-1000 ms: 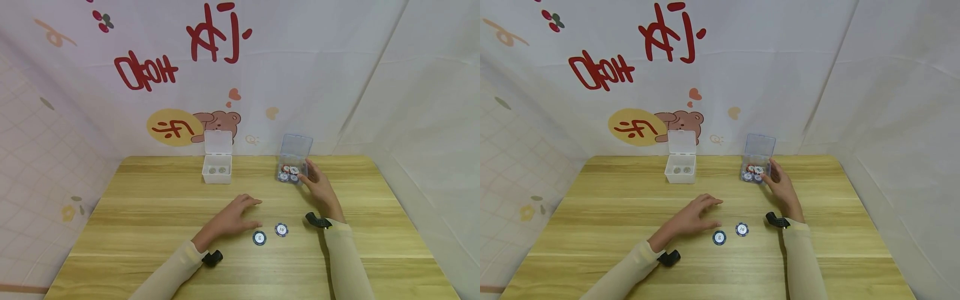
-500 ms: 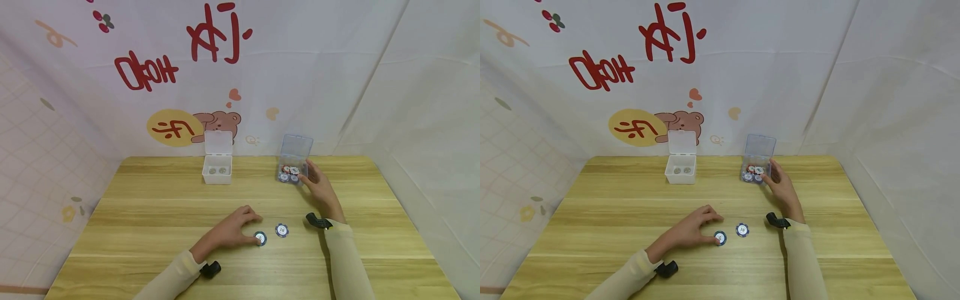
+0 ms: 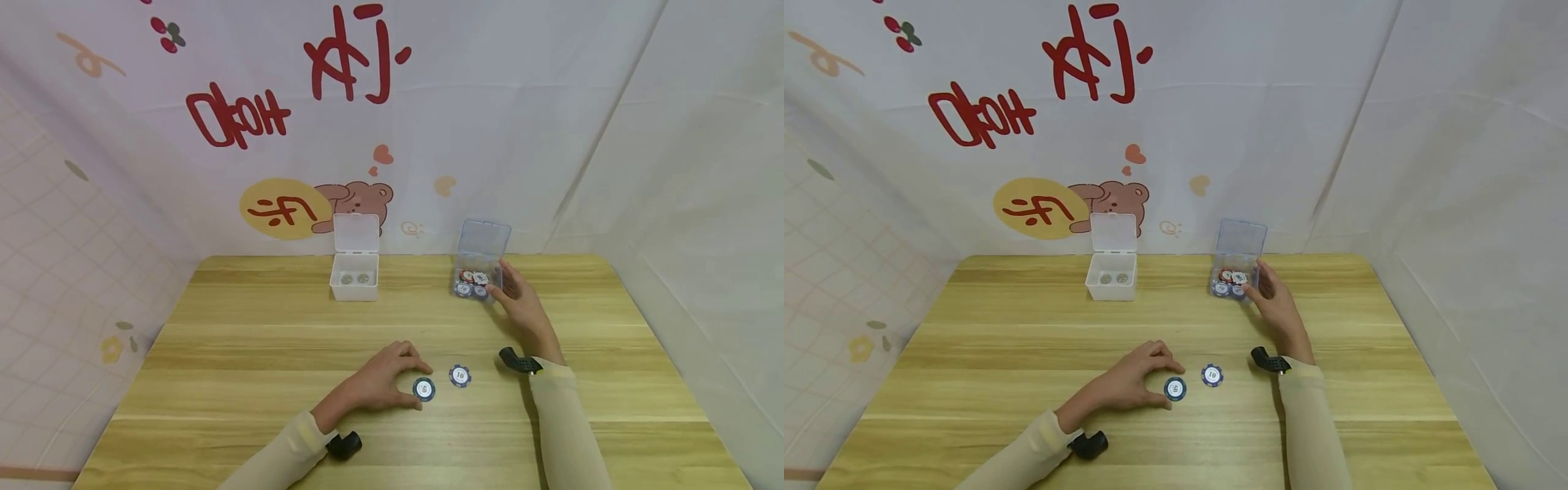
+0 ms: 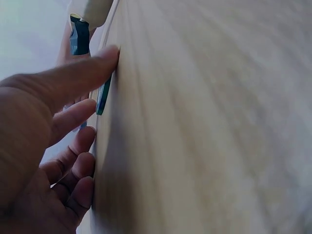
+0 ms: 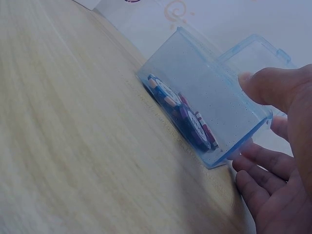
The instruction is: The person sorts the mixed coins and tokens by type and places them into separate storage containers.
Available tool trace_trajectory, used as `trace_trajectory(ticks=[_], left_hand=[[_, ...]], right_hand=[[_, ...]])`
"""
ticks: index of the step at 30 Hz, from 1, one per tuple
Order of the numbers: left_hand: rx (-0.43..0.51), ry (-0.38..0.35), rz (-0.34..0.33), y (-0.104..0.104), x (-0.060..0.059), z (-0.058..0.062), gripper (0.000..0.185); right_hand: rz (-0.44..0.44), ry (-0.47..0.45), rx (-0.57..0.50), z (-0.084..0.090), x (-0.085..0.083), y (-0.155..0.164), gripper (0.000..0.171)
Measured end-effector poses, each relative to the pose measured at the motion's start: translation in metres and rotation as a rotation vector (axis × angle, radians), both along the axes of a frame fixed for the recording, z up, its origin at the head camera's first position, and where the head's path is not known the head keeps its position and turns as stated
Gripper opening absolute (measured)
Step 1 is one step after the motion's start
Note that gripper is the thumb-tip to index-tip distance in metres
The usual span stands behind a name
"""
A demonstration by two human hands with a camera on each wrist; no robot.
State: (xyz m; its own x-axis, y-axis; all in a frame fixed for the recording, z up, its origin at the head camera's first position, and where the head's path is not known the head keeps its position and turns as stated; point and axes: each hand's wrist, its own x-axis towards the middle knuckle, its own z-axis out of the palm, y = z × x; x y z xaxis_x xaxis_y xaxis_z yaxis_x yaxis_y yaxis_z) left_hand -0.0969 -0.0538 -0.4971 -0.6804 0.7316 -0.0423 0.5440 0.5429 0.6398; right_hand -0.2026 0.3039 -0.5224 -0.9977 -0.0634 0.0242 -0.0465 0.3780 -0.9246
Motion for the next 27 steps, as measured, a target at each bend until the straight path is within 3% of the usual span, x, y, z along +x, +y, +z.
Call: trace_trajectory(ticks=[7, 27], left_hand=[[0.004, -0.009, 0.015, 0.0020, 0.0003, -0.0005, 0.036], [-0.030, -0.014, 0.008, 0.0045, -0.0007, 0.0073, 0.034]], right_hand=[[0.009, 0.027, 0.004, -0.0008, 0.0000, 0.0006, 0.080], [0.011, 0.009, 0.009, 0.0016, -0.0006, 0.0014, 0.083]])
